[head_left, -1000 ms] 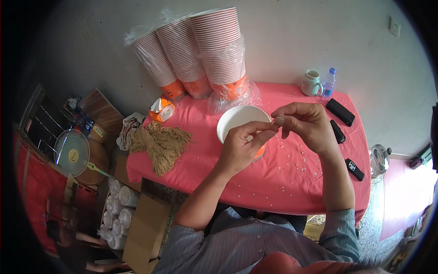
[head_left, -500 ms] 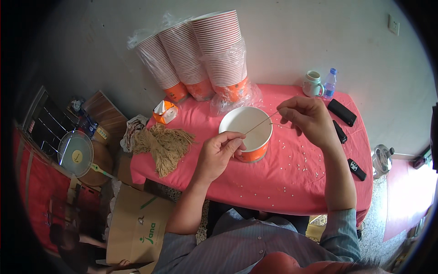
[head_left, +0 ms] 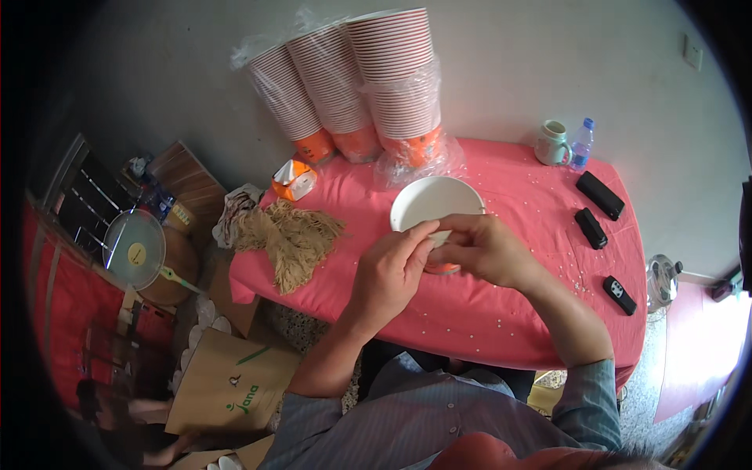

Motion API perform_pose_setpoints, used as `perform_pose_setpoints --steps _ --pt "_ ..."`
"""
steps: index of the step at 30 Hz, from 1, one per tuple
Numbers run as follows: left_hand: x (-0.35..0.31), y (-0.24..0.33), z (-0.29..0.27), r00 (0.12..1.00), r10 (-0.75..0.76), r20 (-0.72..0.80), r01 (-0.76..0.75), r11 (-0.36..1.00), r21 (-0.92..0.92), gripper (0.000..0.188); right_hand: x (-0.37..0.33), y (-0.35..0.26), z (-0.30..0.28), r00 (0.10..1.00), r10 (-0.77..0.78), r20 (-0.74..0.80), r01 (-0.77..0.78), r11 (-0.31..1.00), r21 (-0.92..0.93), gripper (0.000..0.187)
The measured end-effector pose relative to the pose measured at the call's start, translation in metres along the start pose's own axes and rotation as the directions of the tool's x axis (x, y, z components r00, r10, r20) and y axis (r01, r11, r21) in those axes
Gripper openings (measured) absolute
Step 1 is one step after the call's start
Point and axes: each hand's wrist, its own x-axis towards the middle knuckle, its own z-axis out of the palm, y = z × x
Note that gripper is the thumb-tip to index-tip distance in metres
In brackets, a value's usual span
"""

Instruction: Packing stacks of paper bowls into plastic bags and threading a metal wire through holes in a paper bowl.

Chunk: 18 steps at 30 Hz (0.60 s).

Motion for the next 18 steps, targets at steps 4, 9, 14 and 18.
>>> perform_pose_setpoints --steps 4,9,14,18 --pt "-0.009 -0.008 0.0 0.998 -0.048 -0.034 0.049 0.998 0.04 0.019 -0.001 0.012 0.005 0.945 -0.279 -0.171 0.253 0.954 -0.16 0.016" --pt "-0.014 -0.011 -0.009 0.995 -0.076 0.061 0.069 0.992 0.108 0.014 -0.004 0.001 0.009 0.947 -0.288 -0.144 0.23 0.918 -0.322 0.011" --pt "-0.015 -0.01 -0.015 0.944 -0.247 0.218 0.274 0.956 -0.102 0.014 -0.003 0.007 0.013 0.906 -0.386 -0.174 0.293 0.869 -0.398 0.011" --pt "-0.017 -0.015 -0.019 0.934 -0.223 0.279 0.289 0.931 -0.222 0.015 -0.005 0.007 0.015 0.925 -0.349 -0.153 0.275 0.889 -0.367 0.012"
